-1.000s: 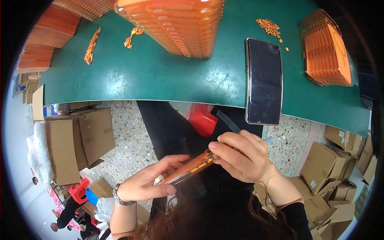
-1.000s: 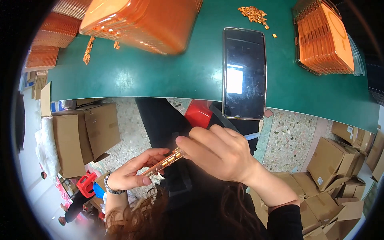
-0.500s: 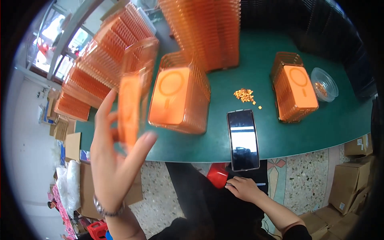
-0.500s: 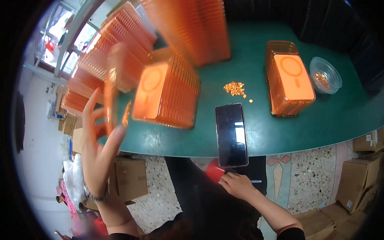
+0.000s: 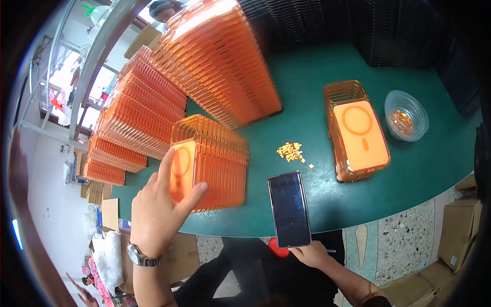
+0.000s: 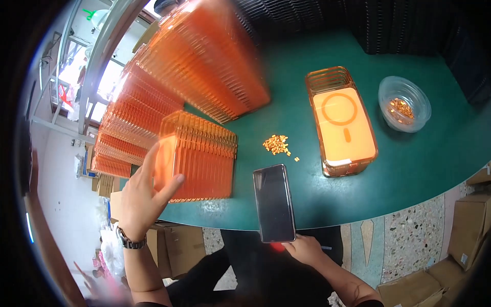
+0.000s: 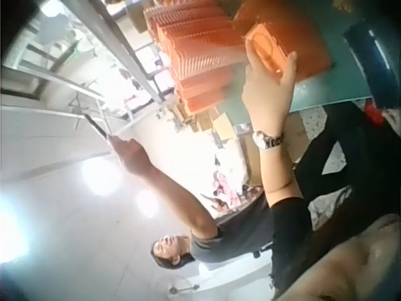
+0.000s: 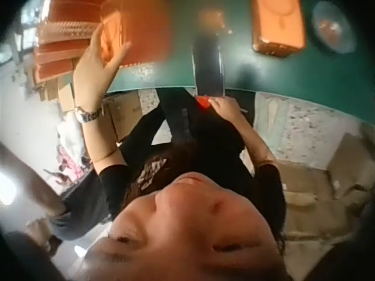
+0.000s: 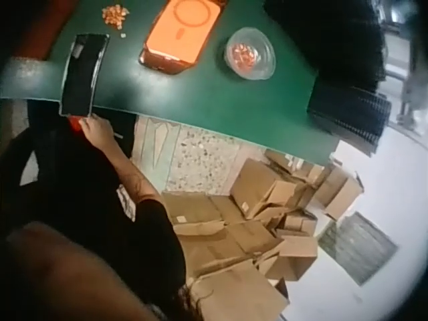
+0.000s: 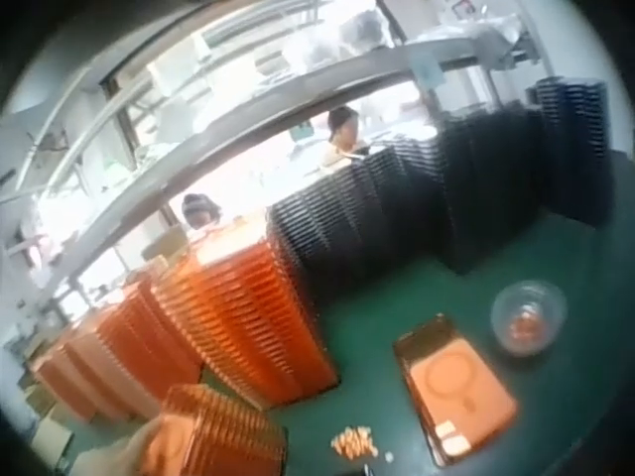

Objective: Assembling magnetic phone cases by manually placing components into transparent orange shells.

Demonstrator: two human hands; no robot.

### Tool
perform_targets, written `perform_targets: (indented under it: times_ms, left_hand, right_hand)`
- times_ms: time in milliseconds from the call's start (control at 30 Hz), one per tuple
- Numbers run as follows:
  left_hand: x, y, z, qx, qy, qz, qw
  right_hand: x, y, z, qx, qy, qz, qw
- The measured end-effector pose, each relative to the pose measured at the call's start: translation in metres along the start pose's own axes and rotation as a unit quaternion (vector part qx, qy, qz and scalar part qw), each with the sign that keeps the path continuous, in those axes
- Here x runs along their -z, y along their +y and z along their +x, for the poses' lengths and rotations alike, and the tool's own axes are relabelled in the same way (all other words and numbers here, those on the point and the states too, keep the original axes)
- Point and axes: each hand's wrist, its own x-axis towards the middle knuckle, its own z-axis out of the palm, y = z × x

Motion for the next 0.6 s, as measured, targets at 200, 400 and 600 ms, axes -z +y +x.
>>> perform_targets:
  times_ms: [200, 400, 600]
  left_hand:
    - [0.013, 0.037, -0.017, -0.033, 0.041, 0.041, 0.998]
    - [0.015, 0.142, 0.003, -0.24, 0.026, -0.191, 0.952]
    - [-0.027, 0.272, 0.073, -0.248, 0.034, -0.094, 0.964]
  right_hand:
    - [0.012, 0.008, 0.005, -0.033, -0.026, 0.015, 0.999]
    - [0.012, -0.003, 0.007, 0.0, -0.025, 0.013, 1.0]
    - [-0.012, 0.02, -0.006, -0.021, -0.003, 0.011, 1.0]
